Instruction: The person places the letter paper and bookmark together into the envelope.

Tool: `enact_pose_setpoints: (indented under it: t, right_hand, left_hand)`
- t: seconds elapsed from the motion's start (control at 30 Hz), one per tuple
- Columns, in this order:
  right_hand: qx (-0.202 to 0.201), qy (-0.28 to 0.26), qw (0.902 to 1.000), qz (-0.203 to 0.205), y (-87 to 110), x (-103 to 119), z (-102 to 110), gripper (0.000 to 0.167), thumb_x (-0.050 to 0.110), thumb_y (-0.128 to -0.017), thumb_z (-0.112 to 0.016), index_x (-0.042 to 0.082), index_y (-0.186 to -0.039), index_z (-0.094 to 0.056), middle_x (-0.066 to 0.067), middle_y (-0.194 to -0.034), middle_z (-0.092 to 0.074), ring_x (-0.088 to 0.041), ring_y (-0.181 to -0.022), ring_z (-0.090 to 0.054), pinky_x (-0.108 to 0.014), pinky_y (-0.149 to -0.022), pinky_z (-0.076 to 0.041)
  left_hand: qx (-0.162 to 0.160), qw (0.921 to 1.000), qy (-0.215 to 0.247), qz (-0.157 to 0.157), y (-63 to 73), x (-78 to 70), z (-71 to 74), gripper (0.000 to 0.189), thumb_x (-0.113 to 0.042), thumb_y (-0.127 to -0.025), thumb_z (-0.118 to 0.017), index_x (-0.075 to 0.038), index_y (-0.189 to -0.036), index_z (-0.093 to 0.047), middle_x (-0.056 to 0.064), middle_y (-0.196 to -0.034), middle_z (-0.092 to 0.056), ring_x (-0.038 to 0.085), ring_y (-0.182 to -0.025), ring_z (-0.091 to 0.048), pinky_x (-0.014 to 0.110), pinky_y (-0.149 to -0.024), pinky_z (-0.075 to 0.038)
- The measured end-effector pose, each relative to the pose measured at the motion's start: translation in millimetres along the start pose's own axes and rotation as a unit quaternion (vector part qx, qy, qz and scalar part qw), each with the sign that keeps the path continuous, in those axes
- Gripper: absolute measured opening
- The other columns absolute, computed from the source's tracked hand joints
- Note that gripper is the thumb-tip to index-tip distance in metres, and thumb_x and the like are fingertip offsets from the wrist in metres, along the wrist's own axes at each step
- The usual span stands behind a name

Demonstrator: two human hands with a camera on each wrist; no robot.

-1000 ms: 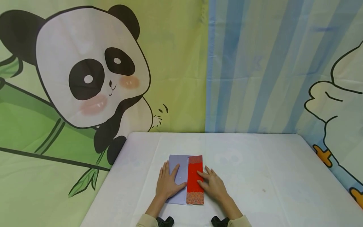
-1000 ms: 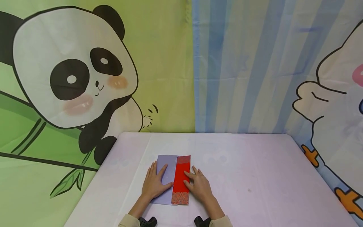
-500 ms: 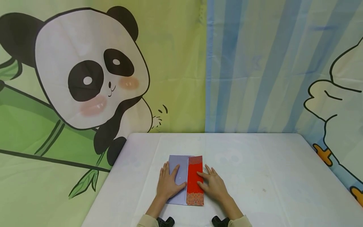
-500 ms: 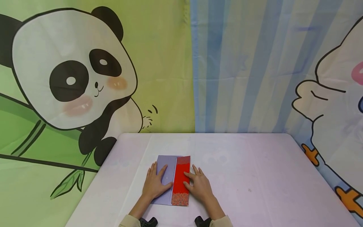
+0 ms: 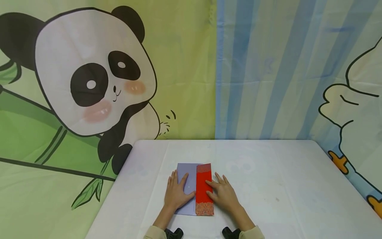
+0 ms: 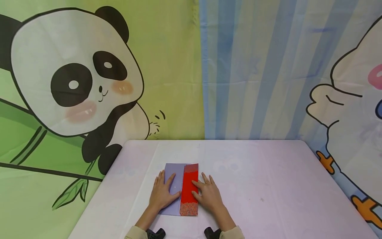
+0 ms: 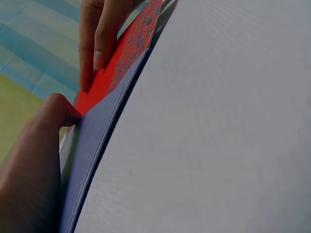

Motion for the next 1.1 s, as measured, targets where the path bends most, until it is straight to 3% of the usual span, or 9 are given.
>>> enact_pose_setpoints:
  t: [0.47,1.1]
  right_hand:
    - [-0.007,0.008,0.9995,-0.029,0.7,-1.2,-7.6,0.043,0.038,-0.081,-0.066,0.018,-0.120,-0.065,-0.008,-0.119,-0.061,-0.030,-0.126,-0.041,-0.051,-0.105,-0.025]
    - [-0.025,0.069,0.9973,0.003,5.0,7.4,-8.9,0.047,0.045,-0.082,-0.063,0.018,-0.121,-0.063,-0.006,-0.118,-0.062,-0.030,-0.129,-0.038,-0.054,-0.104,-0.024]
  left_hand:
    - [-0.002,1.0000,0.008,0.002,-1.2,-1.1,2.3,0.076,-0.061,-0.073,-0.057,-0.019,-0.136,-0.047,0.026,-0.145,-0.025,0.039,-0.135,-0.019,0.050,-0.108,-0.015]
    - [-0.009,1.0000,0.004,0.002,0.1,-3.2,3.2,0.077,-0.062,-0.073,-0.057,-0.019,-0.136,-0.048,0.027,-0.144,-0.026,0.040,-0.134,-0.020,0.050,-0.108,-0.016]
Point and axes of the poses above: each hand's wrist, its own y-axis away from the middle knuckle, its own z-axis out of the back of the hand, x = y × z, the point moved 7 cm from there along -y, towards the middle knuckle
